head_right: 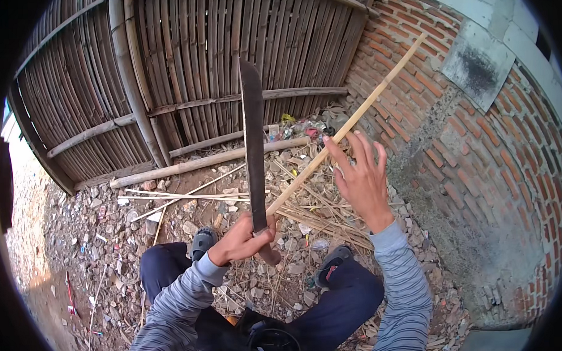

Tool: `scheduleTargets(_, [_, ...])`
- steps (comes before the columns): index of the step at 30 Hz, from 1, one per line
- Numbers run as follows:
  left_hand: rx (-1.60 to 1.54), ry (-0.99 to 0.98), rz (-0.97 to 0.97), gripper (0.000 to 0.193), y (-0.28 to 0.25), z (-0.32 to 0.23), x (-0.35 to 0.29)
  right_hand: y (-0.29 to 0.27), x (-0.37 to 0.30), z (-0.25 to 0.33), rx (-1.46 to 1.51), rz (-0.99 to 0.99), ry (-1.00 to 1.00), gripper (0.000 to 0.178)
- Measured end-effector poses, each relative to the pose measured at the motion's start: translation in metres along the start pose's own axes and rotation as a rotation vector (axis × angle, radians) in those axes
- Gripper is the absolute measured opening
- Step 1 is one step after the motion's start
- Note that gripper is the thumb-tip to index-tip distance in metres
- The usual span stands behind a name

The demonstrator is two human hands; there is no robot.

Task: The person splits, shaves, and trims bamboo strips using a machete.

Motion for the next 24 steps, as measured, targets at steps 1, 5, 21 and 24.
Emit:
scheduleTargets(1, [-0.028,0.024,-0.024,0.02,-0.003,0.002,-0.001,-0.004,0.003,-0.002,-0.014,-0.039,0.028,0.061])
scheduleTargets(5, [-0.005,-0.003,0.051,0.02,0.0,0.017,-0.005,-0.021,0.007,-0.008,-0.078,0.007,-0.004,0.032])
scheduleTargets(21, [-0.277,-0.369,0.137,0.029,-0.009,0.018,-0.004,0.027,-0.08,-0.138,0.249,0.38,0.44,0.029])
scheduleTargets(24, [-0.4,-0.405,0.122,0.03,-0.013,0.033,-0.015,0.083,-0.109,-0.15,0.974,0.342,0.926,0.027])
Point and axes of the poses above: each hand's wrist, its own x-axis towards the middle knuckle, its own y-axis out of the palm, z = x × y, the point moved 10 cm from there along x, towards the middle knuckle, and after that the axes turned 14 degrees about x, right-handed, at the moved point
